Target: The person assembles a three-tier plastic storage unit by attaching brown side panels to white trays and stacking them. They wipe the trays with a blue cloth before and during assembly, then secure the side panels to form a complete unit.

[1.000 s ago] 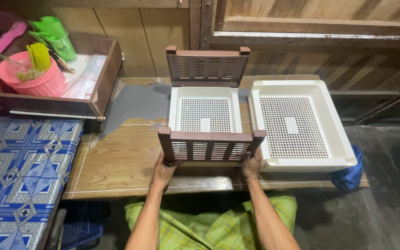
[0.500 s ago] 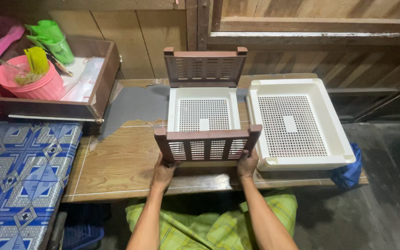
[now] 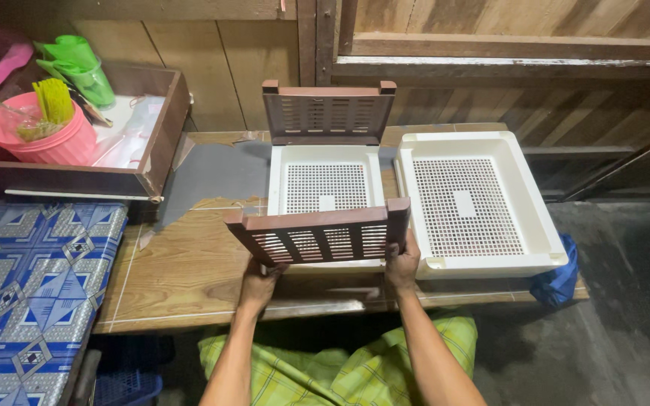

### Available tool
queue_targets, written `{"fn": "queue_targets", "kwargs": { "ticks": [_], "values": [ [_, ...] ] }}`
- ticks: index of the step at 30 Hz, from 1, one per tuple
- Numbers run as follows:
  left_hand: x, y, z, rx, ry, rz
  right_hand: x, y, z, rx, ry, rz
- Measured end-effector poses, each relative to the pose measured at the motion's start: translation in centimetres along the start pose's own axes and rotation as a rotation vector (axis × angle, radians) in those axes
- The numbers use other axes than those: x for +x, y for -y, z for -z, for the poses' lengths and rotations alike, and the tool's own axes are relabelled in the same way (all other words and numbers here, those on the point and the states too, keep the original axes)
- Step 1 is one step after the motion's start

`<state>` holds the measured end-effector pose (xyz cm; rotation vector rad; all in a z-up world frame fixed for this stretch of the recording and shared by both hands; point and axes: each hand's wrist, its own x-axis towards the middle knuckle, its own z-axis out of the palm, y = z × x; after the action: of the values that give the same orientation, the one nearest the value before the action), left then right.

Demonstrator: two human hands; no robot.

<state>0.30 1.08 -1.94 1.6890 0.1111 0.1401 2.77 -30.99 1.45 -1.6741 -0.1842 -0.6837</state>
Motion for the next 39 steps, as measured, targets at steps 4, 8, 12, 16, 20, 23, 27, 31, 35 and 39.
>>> {"fn": "queue_targets", "kwargs": {
  "ticks": [4,8,12,16,20,23,27,31,35,39],
  "values": [
    [-0.5,-3.0,0.4,-0.126,0.065,-0.050,0.4,2.0,0.4,0.048,-0.022,-0.143],
    [-1.8,-6.8,0.2,-0.204,0.037,-0.115,1.2,4.9,1.5,0.051,-0.045,-0.158],
    [-1.8,-9.9,-0.8,-0.700,0.070,-0.068,1.8,8.2,2.7,0.219,-0.050,-0.411],
    [-0.3,-12.0,-0.7,-0.807,0.065,0.038,2.7,10.3,4.6,0.394,0.004,-0.608],
    [0.3,-13.8,-1.6,-1.072,0.025,0.105,3.2,11.4,4.9,0.673,-0.064,-0.650],
    [-1.2,-14.9,-4.9,-1.164,0.033,0.046,1.4,11.7,3.0,0.763,-0.138,-0.652],
    [-4.3,-15.9,-11.1,-0.832,-0.163,-0.044,-2.1,11.5,0.4,0.854,-0.164,-0.609],
    [-3.9,-16.6,-11.5,-0.850,-0.146,-0.034,-2.0,11.1,2.0,0.572,-0.131,-0.479],
    [-2.6,-17.6,-11.5,-0.777,-0.002,-0.070,1.2,12.7,5.6,-0.259,-0.104,-0.034],
    [-0.7,-17.7,-14.6,-0.505,0.051,-0.157,3.8,14.5,8.7,-0.429,0.076,-0.395]
  ]
}}
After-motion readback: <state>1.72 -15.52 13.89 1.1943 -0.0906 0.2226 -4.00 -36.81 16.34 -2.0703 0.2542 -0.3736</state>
